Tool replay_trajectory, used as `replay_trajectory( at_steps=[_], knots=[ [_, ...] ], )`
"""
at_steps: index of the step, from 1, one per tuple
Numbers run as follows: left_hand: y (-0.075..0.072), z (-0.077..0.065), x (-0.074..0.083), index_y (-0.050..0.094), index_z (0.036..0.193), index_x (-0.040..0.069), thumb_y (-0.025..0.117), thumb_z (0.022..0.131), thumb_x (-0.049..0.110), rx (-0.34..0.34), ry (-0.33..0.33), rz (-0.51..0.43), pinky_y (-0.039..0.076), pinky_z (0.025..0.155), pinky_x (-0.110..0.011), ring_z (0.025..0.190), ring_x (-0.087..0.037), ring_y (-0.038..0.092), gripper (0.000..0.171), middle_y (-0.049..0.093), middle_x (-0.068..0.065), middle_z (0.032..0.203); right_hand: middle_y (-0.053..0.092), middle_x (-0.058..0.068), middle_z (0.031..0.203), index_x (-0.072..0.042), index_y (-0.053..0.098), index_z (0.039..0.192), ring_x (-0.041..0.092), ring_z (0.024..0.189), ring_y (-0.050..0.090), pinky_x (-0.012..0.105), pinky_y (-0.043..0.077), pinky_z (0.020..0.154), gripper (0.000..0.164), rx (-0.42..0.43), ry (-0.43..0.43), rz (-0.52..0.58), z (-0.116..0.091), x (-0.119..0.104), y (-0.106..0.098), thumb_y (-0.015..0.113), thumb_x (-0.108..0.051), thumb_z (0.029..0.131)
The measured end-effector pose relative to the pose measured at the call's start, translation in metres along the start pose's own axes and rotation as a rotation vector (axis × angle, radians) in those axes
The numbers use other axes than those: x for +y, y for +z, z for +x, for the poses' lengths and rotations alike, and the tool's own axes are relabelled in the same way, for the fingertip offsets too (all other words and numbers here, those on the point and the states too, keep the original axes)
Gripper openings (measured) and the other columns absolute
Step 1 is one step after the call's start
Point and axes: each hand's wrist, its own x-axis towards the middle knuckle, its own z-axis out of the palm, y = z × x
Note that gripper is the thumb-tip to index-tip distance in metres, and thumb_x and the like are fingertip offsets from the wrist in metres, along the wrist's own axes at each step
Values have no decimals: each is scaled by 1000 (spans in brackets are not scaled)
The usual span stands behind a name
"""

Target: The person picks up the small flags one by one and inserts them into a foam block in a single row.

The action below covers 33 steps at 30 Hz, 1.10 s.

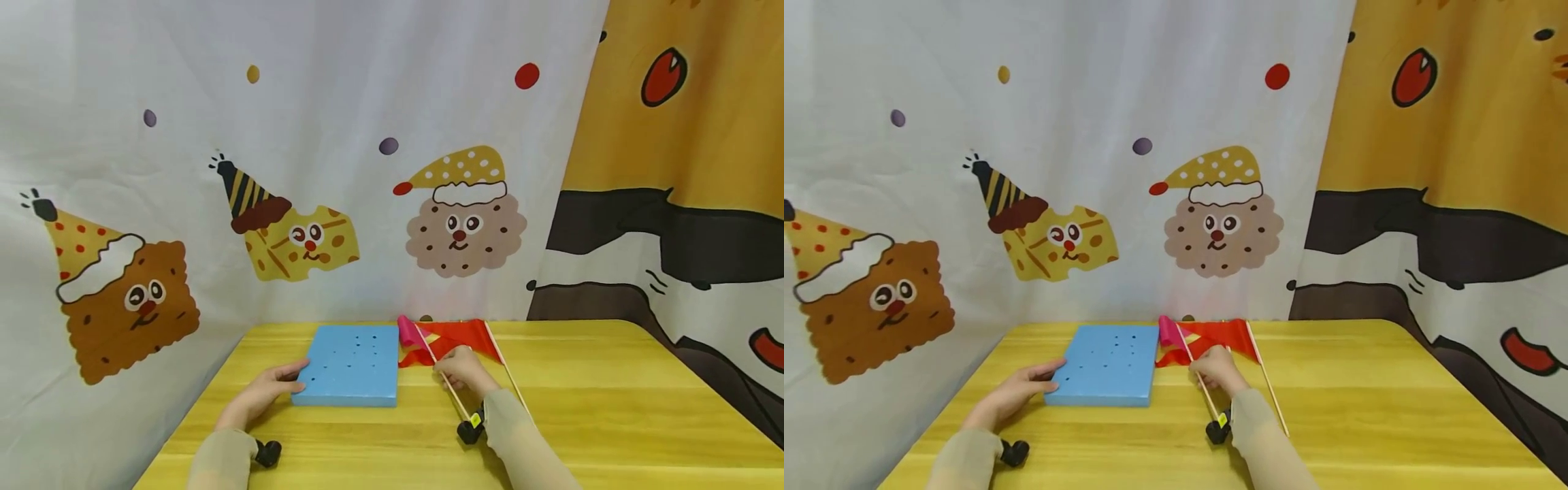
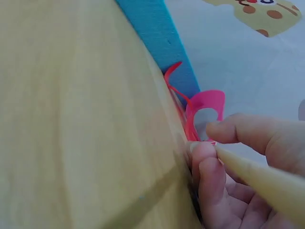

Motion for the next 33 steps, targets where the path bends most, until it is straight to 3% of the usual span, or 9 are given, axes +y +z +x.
replay_trajectory(
  at_steps=[10, 15, 26, 33],
  knots=[
    [2, 2, -4, 38, 149, 4, 67, 93, 22, -25, 7, -34, 26, 109, -57, 140, -45, 23, 65, 27, -21, 154, 65, 9, 65, 10, 69, 83, 16, 51, 62, 25, 51, 47, 23, -145, 20, 104, 0, 3, -11, 60, -11, 88],
    [2, 2, -2, 38, 149, 3, 67, 93, 22, -11, 8, -24, 25, 109, -58, 140, -45, 23, 66, 27, -22, 154, 66, 9, 67, 9, 69, 87, 16, 53, 63, 26, 52, 49, 22, -145, 48, 112, 4, 2, -13, 65, -13, 87],
    [3, 1, -1, 37, 149, 4, 67, 93, 23, -9, -19, -41, 26, 110, -57, 139, -44, 25, 66, 27, -22, 154, 66, 15, 75, 14, 64, 107, 21, 57, 64, 39, 58, 57, 28, -83, 58, 217, 1, -7, -22, 63, -9, 91],
    [3, -1, 4, 36, 149, 1, 65, 94, 21, -13, -10, -43, 23, 110, -59, 138, -45, 25, 65, 26, -24, 154, 67, 16, 85, 12, 63, 114, 30, 71, 69, 37, 57, 61, 32, -49, 13, 178, -1, -22, -25, 63, -12, 92]
  ],
)
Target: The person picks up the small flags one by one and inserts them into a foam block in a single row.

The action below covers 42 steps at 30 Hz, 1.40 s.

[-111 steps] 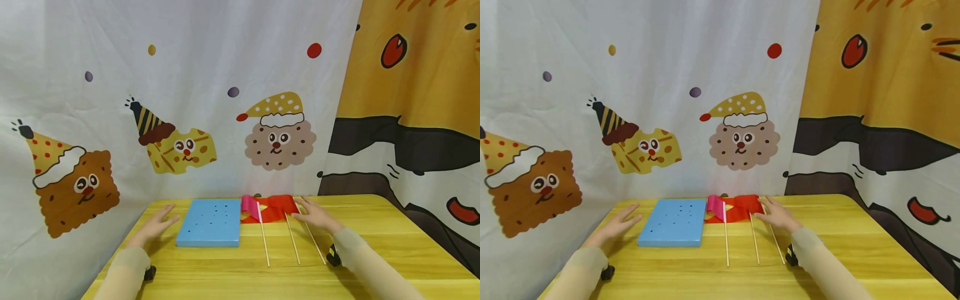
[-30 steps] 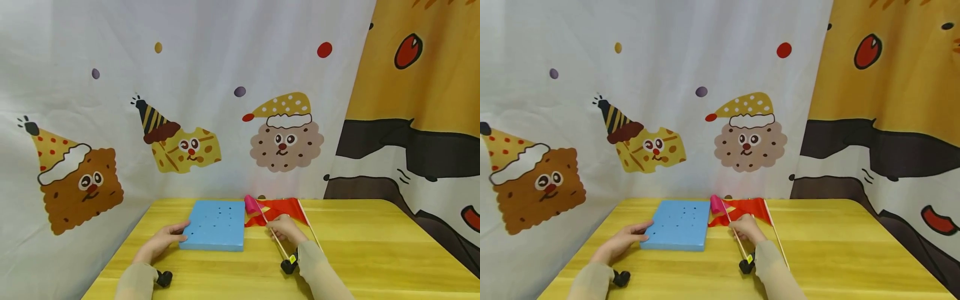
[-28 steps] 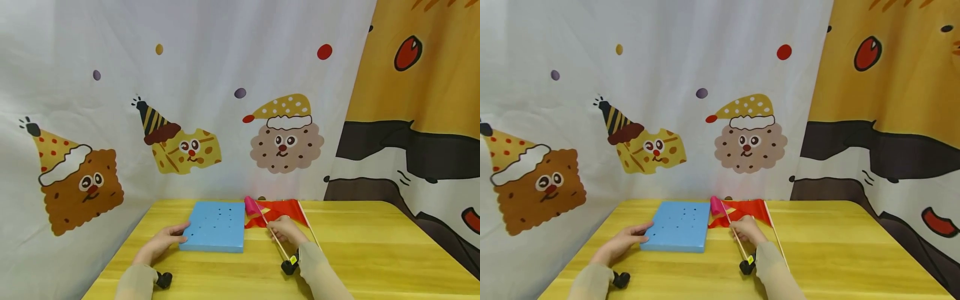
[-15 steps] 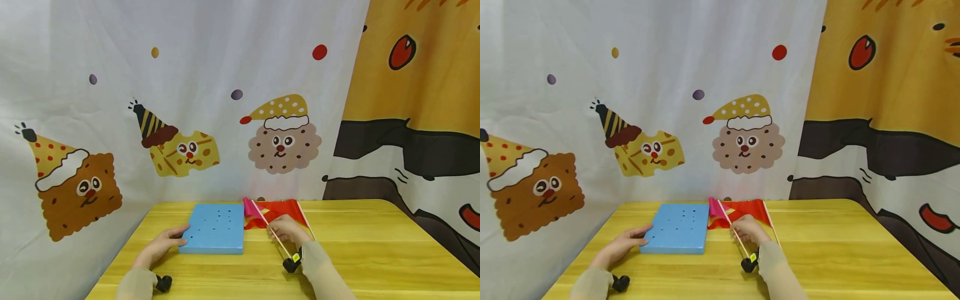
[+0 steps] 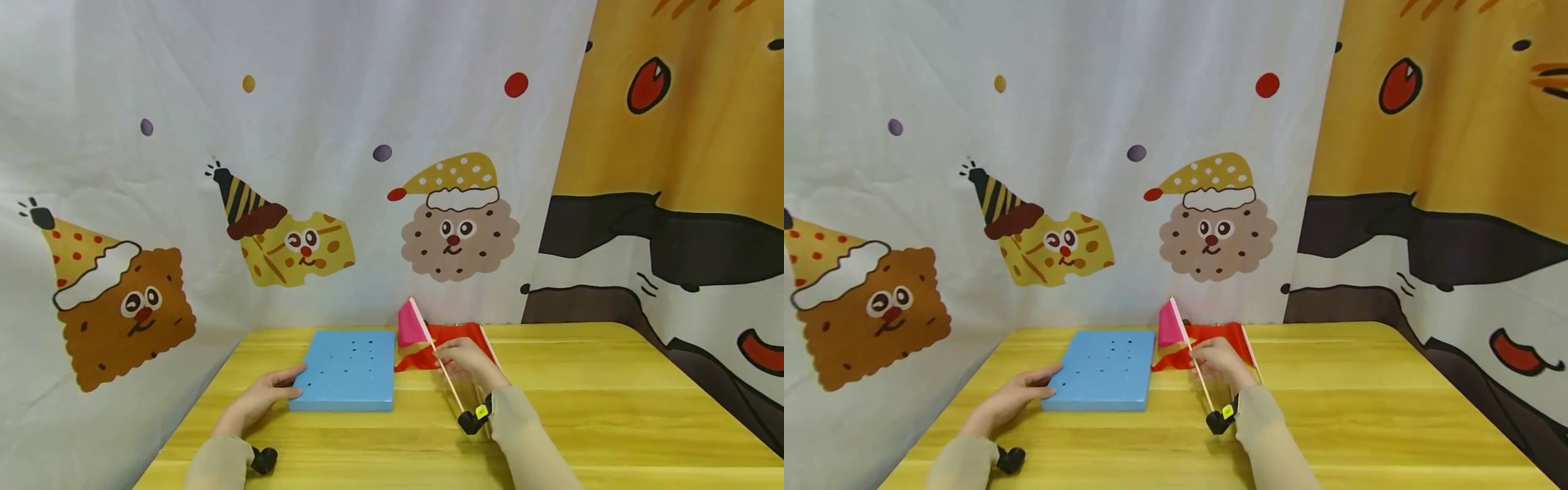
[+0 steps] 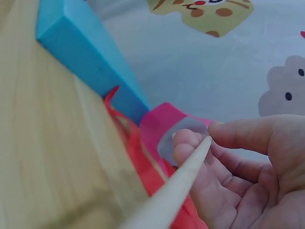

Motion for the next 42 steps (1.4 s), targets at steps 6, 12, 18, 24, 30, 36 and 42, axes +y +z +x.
replay_trajectory(
  at_steps=[6, 12, 18, 24, 30, 36, 42],
  knots=[
    [0, -1, 1, 35, 150, 2, 65, 94, 21, -3, 2, 7, 23, 110, -59, 139, -44, 24, 66, 26, -23, 154, 67, 18, 88, 12, 61, 115, 31, 73, 69, 44, 58, 66, 32, 25, -26, 28, -2, -11, 1, 63, -11, 92],
    [2, -4, -1, 35, 150, 1, 66, 93, 22, 6, 16, 28, 25, 110, -56, 139, -43, 27, 67, 27, -24, 153, 66, 23, 92, 7, 63, 111, 33, 74, 68, 46, 58, 67, 27, 19, -45, 38, -2, -21, 1, 64, -13, 92],
    [-2, -9, -2, 36, 149, 1, 66, 94, 22, 23, 9, 23, 25, 109, -58, 139, -44, 25, 66, 28, -24, 153, 67, 15, 86, 4, 64, 108, 43, 83, 67, 46, 58, 67, 23, -33, -92, 7, -1, -38, 4, 62, -13, 94],
    [1, -8, -2, 35, 150, 1, 66, 94, 22, 4, 23, 11, 24, 110, -59, 139, -45, 25, 67, 28, -24, 153, 67, 12, 82, 3, 64, 105, 34, 73, 68, 41, 58, 62, 19, -31, -149, -53, 1, -60, 4, 62, -13, 94],
    [5, -8, -3, 38, 148, 2, 67, 93, 23, 26, 18, 12, 27, 108, -59, 137, -45, 29, 65, 31, -23, 152, 67, 11, 83, 3, 66, 106, 29, 69, 66, 42, 58, 64, 22, -89, -207, -79, 4, -85, 12, 64, -15, 93],
    [5, -6, -5, 42, 148, 5, 68, 92, 26, 39, 5, 17, 28, 108, -58, 138, -43, 29, 65, 33, -21, 152, 66, 18, 86, 2, 64, 105, 32, 70, 66, 42, 58, 63, 20, -135, -242, -130, 14, -100, 36, 64, -15, 94],
    [4, -6, -4, 42, 147, 6, 68, 92, 25, 41, 12, -2, 28, 109, -57, 138, -42, 30, 64, 33, -20, 152, 66, 14, 90, 2, 64, 106, 32, 70, 67, 41, 58, 60, 20, -153, -289, -174, 26, -111, 66, 65, -13, 93]
  ],
)
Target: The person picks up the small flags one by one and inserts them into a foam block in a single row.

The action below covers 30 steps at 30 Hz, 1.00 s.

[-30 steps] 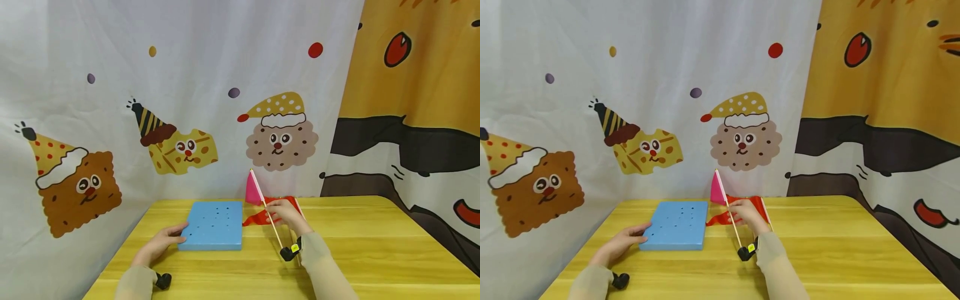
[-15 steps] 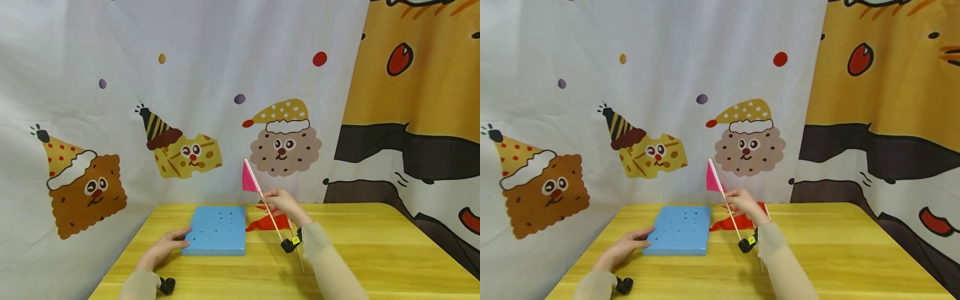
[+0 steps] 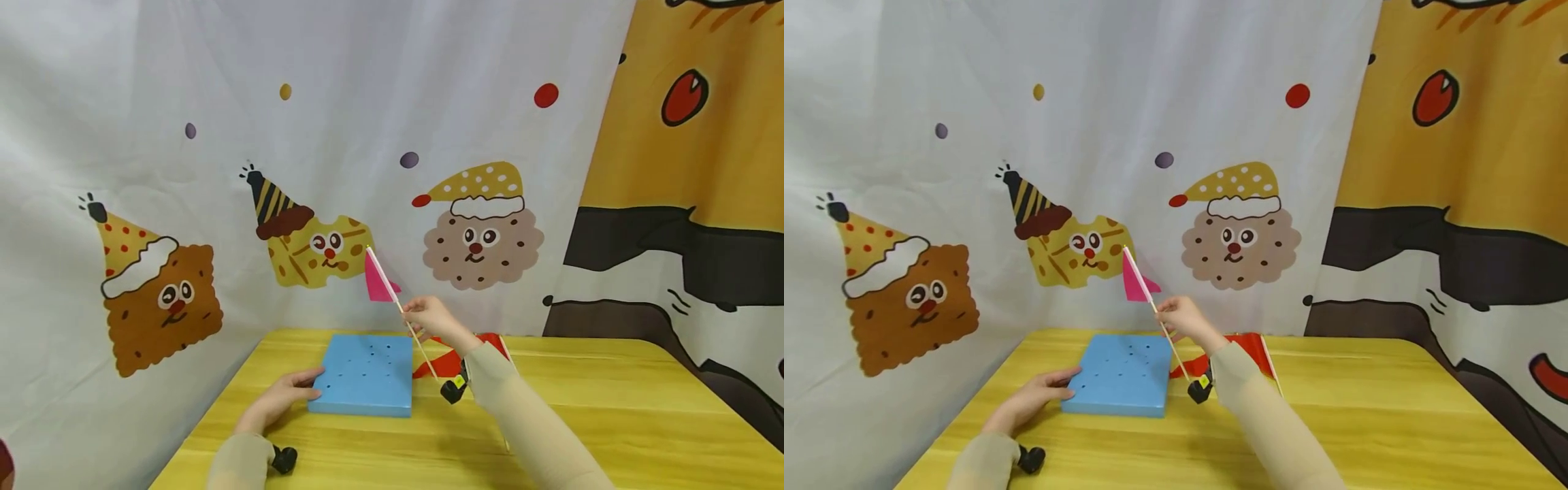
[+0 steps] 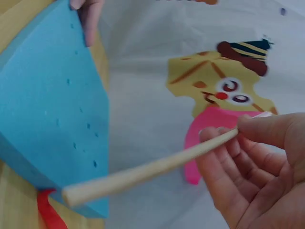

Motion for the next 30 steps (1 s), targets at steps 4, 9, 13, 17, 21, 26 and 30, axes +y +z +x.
replay_trajectory(
  at_steps=[4, 9, 13, 17, 21, 26, 30],
  knots=[
    [-2, 2, 1, 43, 147, 6, 68, 92, 22, 19, 18, 8, 26, 109, -57, 138, -42, 29, 63, 34, -19, 152, 67, 17, 97, 4, 64, 109, 39, 78, 68, 44, 58, 63, 23, -20, -33, 5, 15, -2, 20, 64, -14, 94],
    [0, 4, 1, 43, 147, 5, 69, 92, 21, 17, 40, 20, 27, 110, -55, 138, -42, 29, 63, 35, -19, 152, 68, 16, 98, 2, 66, 106, 34, 83, 67, 40, 59, 64, 21, 0, -61, 5, 29, -1, 44, 67, -14, 93],
    [1, 4, 1, 44, 146, 5, 69, 91, 21, 22, 39, 26, 28, 109, -55, 138, -42, 30, 63, 37, -19, 151, 68, 11, 90, -1, 68, 101, 19, 76, 64, 37, 58, 65, 16, 35, -90, -12, 37, -5, 59, 67, -14, 92],
    [1, 3, 0, 45, 146, 6, 70, 91, 22, 35, 33, 27, 27, 110, -55, 138, -41, 31, 62, 37, -18, 151, 68, 11, 91, -4, 69, 102, 20, 77, 63, 42, 57, 69, 15, 68, -77, 22, 47, -8, 69, 65, -15, 94],
    [1, 2, 0, 45, 146, 5, 69, 91, 21, 44, 41, 34, 28, 110, -54, 137, -41, 32, 62, 37, -19, 151, 69, 13, 94, -2, 69, 103, 25, 81, 64, 41, 56, 70, 15, 115, -93, 49, 58, -7, 77, 65, -14, 93],
    [1, 1, 1, 45, 145, 3, 69, 91, 20, 42, 60, 46, 29, 109, -53, 137, -41, 33, 61, 37, -21, 150, 70, 11, 91, 3, 70, 102, 31, 86, 66, 37, 55, 76, 16, 184, -142, 97, 67, -5, 87, 67, -8, 91],
    [3, 0, 1, 45, 145, 4, 69, 91, 19, 43, 55, 35, 30, 109, -53, 136, -41, 34, 61, 37, -21, 150, 70, 12, 94, 4, 69, 104, 36, 88, 66, 35, 55, 78, 17, 199, -153, 164, 68, -4, 95, 66, -7, 92]
  ],
)
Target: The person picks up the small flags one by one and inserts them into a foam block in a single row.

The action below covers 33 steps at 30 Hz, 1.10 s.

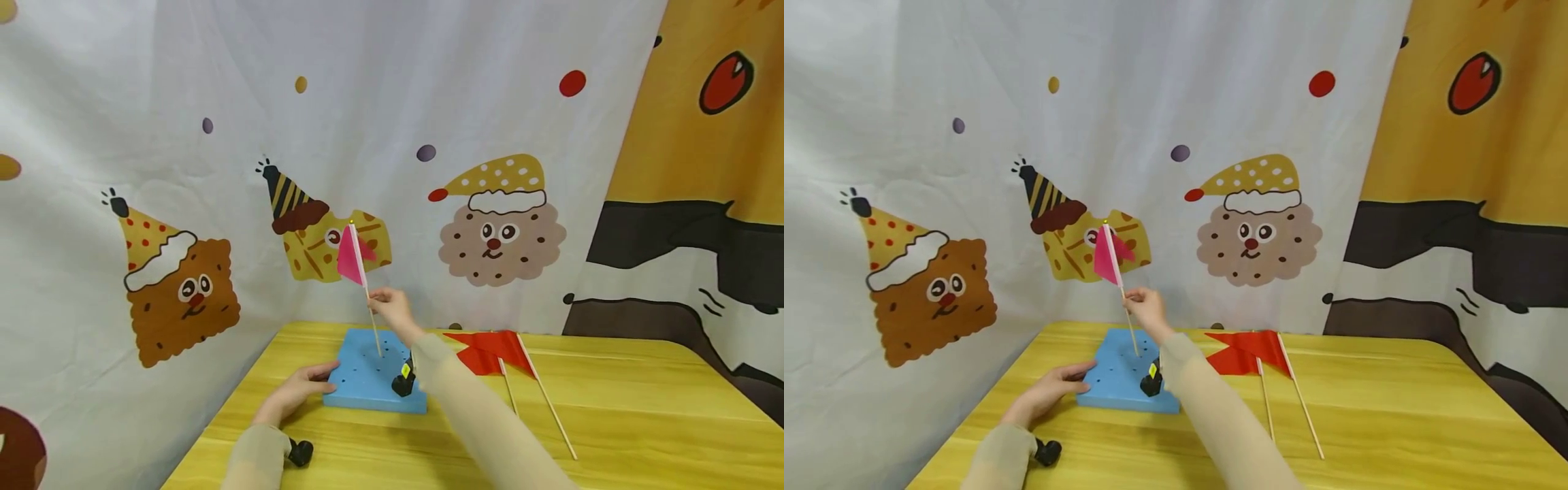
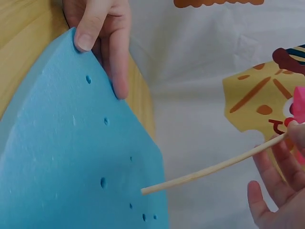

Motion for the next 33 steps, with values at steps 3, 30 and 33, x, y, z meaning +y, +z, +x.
replay_trajectory(
  at_steps=[3, 30, 33],
  knots=[
    [2, 0, 1, 45, 145, 4, 69, 91, 19, 4, -7, -9, 29, 109, -53, 137, -41, 34, 61, 37, -20, 150, 70, 13, 96, 4, 69, 106, 38, 89, 67, 36, 56, 79, 18, 3, 8, 22, -2, 0, 4, 66, -7, 92],
    [0, 3, -2, 47, 144, 4, 71, 90, 19, 19, 3, -15, 30, 109, -53, 136, -39, 35, 60, 40, -20, 148, 69, 11, 97, 2, 67, 113, 29, 88, 68, 48, 54, 82, 22, -14, 81, 69, 2, 7, 21, 63, -10, 95],
    [0, 3, -2, 47, 144, 4, 71, 90, 19, 14, -3, -17, 30, 109, -53, 136, -39, 34, 61, 39, -21, 148, 69, 12, 97, 3, 67, 111, 27, 86, 68, 47, 55, 81, 21, -20, 75, 59, 1, 8, 21, 63, -10, 95]
  ],
)
